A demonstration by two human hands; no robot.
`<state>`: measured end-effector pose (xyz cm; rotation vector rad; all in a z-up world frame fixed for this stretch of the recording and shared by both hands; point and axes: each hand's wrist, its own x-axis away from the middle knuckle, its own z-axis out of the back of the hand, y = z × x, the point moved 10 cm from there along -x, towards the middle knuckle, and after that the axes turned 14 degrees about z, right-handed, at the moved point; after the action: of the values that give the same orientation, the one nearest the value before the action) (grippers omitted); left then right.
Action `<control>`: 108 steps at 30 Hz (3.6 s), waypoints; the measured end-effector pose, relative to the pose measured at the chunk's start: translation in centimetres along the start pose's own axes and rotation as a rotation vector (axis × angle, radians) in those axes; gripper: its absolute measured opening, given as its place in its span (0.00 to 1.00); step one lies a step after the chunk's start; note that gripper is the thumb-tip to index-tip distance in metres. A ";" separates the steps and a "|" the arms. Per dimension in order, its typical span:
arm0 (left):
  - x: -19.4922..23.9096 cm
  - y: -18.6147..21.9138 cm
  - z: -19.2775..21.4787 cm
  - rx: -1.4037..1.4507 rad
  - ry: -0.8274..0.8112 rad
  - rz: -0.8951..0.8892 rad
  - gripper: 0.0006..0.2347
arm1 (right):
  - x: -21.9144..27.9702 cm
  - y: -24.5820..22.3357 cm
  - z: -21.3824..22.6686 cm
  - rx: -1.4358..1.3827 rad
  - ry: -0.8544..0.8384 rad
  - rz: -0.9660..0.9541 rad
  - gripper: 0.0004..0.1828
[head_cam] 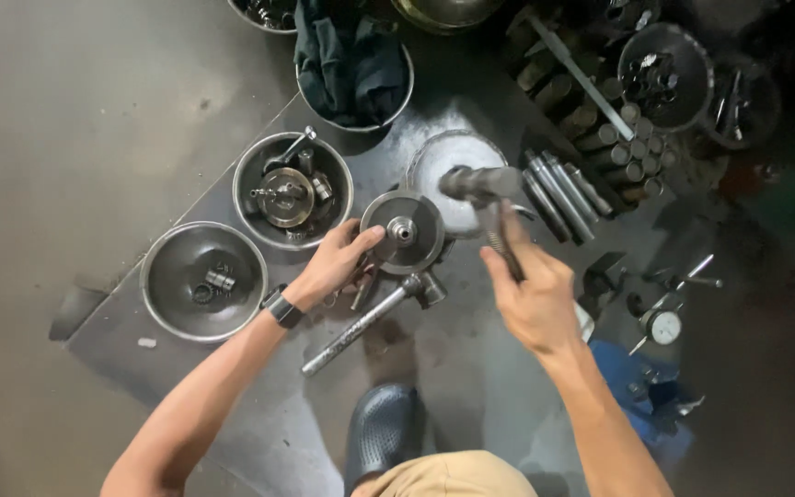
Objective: The person fits a component onto a motorcycle crankshaft and taps it into place with a mallet, then rotates the assembly against a dial indicator to check it. They carry the crankshaft to a hydraulic press, press the part fully onto the shaft, and return to the bench to reassemble and re-check the crankshaft.
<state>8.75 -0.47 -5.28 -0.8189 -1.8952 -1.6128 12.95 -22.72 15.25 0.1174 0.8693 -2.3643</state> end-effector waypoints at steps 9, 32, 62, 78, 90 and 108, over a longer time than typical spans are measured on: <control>-0.2 -1.5 -0.3 0.130 -0.037 0.023 0.18 | 16.3 10.1 -4.0 0.151 0.220 -0.186 0.34; 11.9 -3.0 -43.5 0.134 -0.422 0.485 0.22 | 31.1 11.4 26.0 -0.168 -0.234 -0.065 0.19; -3.2 -14.3 -48.2 0.066 -0.204 -0.083 0.07 | 42.1 30.4 20.1 0.266 -0.266 -0.565 0.20; -6.7 -18.3 -46.9 0.039 -0.182 -0.046 0.10 | 43.8 33.5 15.9 0.152 -0.357 -0.651 0.21; -4.4 -17.5 -50.8 -0.163 -0.310 -0.247 0.31 | 62.8 40.0 11.5 -0.452 0.288 -1.327 0.22; -4.2 -16.9 -50.7 -0.185 -0.306 -0.240 0.30 | 62.3 40.6 10.8 -0.532 0.393 -1.312 0.16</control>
<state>-0.63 -52.90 -11.61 -0.9939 -2.1458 -1.9223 -12.89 -85.77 -16.43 -0.3207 2.2427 -3.1381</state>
